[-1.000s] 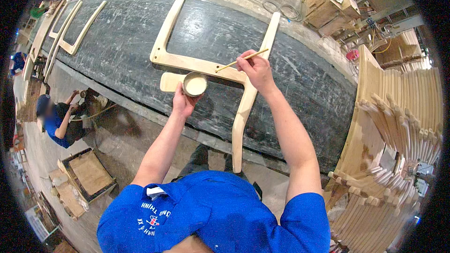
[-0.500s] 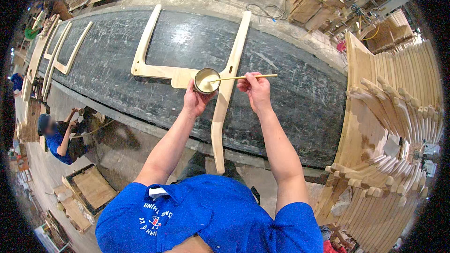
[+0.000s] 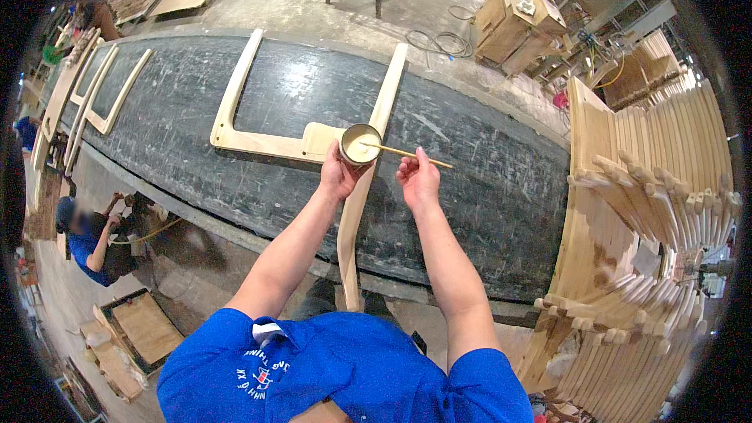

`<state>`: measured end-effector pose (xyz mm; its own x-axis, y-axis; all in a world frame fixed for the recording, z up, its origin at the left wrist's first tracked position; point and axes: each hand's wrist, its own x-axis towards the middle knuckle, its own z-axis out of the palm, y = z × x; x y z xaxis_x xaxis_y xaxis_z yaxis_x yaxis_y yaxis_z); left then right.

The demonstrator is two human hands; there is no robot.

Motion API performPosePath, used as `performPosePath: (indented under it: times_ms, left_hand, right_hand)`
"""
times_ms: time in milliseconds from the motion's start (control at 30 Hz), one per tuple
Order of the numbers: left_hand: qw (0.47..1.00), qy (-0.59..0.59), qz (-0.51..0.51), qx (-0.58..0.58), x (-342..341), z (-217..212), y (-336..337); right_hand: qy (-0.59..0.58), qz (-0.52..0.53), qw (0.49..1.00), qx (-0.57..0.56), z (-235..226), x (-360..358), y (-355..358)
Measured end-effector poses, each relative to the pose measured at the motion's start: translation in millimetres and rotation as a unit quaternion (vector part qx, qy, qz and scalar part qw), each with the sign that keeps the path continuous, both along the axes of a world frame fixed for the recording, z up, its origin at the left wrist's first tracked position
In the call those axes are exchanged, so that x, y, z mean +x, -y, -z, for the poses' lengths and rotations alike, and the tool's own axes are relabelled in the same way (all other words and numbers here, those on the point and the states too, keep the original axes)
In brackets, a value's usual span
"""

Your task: The person applies a light-colored finish to wooden chair leg frames using a small brush and a cup of finish. They repeatedly dip the brush, paint the edges and surfaces of each frame, and place the finished pieces on a nearby rack.

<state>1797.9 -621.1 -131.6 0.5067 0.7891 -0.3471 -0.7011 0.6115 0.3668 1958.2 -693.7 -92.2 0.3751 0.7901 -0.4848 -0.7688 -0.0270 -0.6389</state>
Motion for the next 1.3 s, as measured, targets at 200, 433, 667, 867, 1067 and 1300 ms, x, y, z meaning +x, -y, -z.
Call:
performPosePath:
  times_ms: [200,433,667,867,1067,1300]
  left_hand:
    - [0.998,-0.033,-0.042,-0.015,-47,22,-9]
    - [0.997,-0.034,-0.071,-0.004,-118,34,19]
    - [0.991,-0.066,-0.106,-0.052,-161,34,45]
    - [0.991,-0.06,-0.112,-0.037,-182,40,54]
    - [0.995,-0.043,-0.087,-0.027,-175,40,54]
    - [0.993,-0.06,-0.095,-0.043,-180,33,58]
  right_hand:
    - [0.378,-0.074,0.915,0.12,-35,14,-39]
    - [0.711,-0.158,0.682,0.07,-35,5,-65]
    - [0.748,-0.191,0.628,0.095,-16,-7,-82]
    - [0.736,-0.262,0.62,0.071,-7,-20,-83]
    - [0.789,-0.231,0.559,0.106,-9,-14,-91]
    - [0.706,-0.272,0.654,0.005,-10,-26,-92]
